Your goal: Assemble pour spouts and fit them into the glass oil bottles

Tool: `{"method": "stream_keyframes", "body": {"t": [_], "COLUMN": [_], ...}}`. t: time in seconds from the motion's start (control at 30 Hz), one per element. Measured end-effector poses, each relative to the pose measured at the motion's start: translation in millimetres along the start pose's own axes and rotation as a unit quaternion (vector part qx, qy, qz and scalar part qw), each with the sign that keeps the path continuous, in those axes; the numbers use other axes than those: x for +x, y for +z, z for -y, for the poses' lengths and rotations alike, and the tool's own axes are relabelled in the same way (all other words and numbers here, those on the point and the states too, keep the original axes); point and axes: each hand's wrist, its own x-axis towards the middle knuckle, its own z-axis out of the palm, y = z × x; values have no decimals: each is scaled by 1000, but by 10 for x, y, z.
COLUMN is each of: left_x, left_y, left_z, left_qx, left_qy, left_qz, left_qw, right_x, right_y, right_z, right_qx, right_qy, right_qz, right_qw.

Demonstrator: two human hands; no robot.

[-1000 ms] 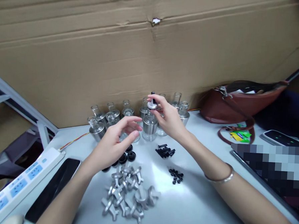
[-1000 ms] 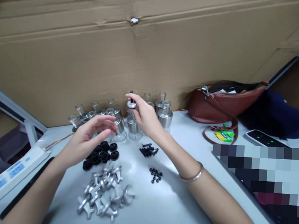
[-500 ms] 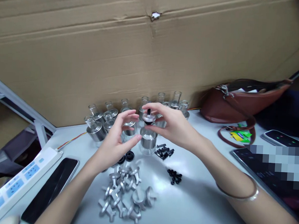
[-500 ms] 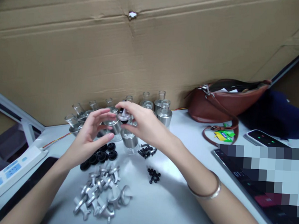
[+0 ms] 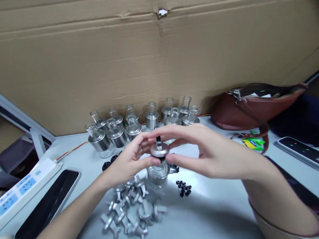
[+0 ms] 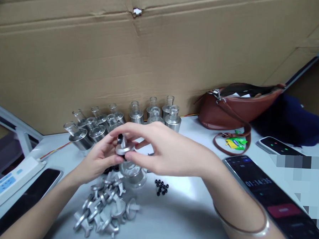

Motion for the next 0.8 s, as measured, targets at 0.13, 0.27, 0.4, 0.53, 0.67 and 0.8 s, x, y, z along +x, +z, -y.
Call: {"method": "stream_keyframes", "body": {"t": [0.13, 0.27, 0.4, 0.53, 0.67, 0.8], "left_x": [0, -8, -20, -15, 5, 5], "left_y": [-23, -13, 38, 74, 83, 113], "left_z": [-2, 6, 45, 84, 118, 176], "left_qx": [-2, -24, -57, -92, -109, -120], "left_qy": [-10, -23, 2, 16, 1, -22], "left_qz": [18, 63, 67, 71, 72, 74], "left_qw": [1000, 997, 996, 993, 991, 990], "right_x": [-33, -45, -48, -51, -55, -37], "right_y": [-65, -74, -83, -114, -128, -98], "right_z": [-52, -75, -63, -53, -54, -71], "right_qx": [7, 13, 56, 70, 39, 17], "right_qy": [9, 13, 42, 40, 24, 16], "right_qz": [-35, -51, -35, -5, -8, -19], "right_qw": [999, 999, 997, 997, 999, 1000]}}
